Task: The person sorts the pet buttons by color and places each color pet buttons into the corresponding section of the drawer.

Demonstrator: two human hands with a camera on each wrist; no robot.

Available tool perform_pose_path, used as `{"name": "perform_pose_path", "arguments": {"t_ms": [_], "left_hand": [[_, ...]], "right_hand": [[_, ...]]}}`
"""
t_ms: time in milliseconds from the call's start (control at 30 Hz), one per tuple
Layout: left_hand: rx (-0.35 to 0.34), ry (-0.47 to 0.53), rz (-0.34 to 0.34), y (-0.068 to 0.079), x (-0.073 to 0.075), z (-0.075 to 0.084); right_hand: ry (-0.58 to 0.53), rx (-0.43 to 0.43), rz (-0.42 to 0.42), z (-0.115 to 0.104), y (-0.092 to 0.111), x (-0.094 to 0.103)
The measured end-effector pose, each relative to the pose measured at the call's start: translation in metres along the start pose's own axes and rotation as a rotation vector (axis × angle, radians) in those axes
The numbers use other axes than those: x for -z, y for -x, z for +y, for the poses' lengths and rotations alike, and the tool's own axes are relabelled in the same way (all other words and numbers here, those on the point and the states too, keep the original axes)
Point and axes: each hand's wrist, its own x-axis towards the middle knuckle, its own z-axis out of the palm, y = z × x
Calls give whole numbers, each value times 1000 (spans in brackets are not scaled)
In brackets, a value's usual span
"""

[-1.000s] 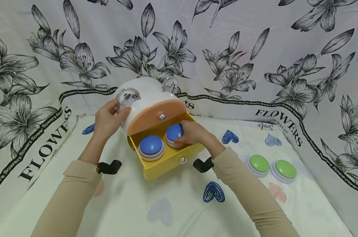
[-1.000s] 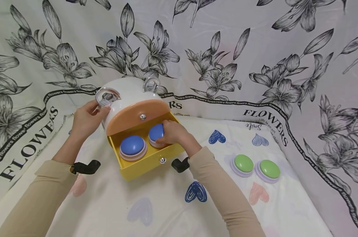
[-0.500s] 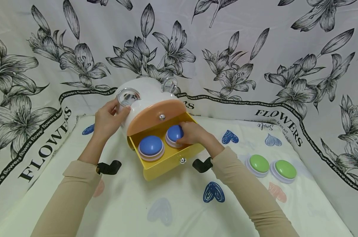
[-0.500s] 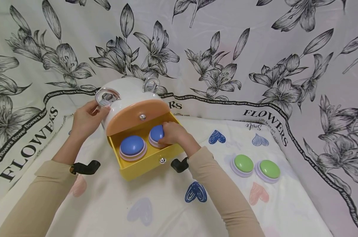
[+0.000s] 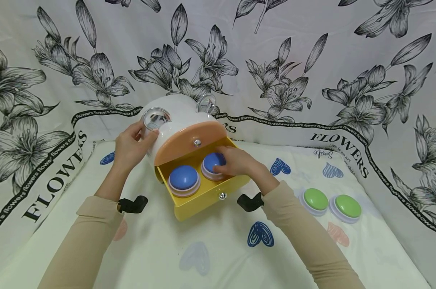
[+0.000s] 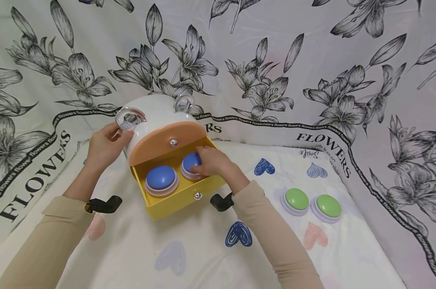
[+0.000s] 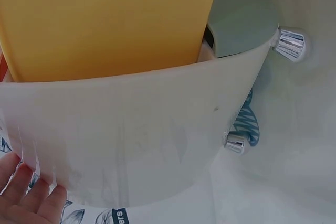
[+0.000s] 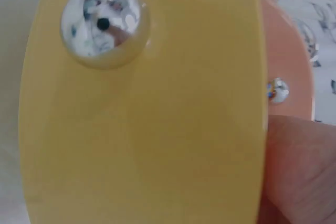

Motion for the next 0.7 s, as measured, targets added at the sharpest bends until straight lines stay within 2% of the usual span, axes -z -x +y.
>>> {"name": "perform_pose_path", "arguments": {"t_ms": [267,467,700], "left_hand": [[3,-3,1,0,0,0],[12,-8,-4,0,0,1],[18,-8,-7,1,0,1]], "right_hand": [[-119,62,154,2,15,3],[-243,73,284,1,30,-3],[-316,110,481,-4,48,-13]]}}
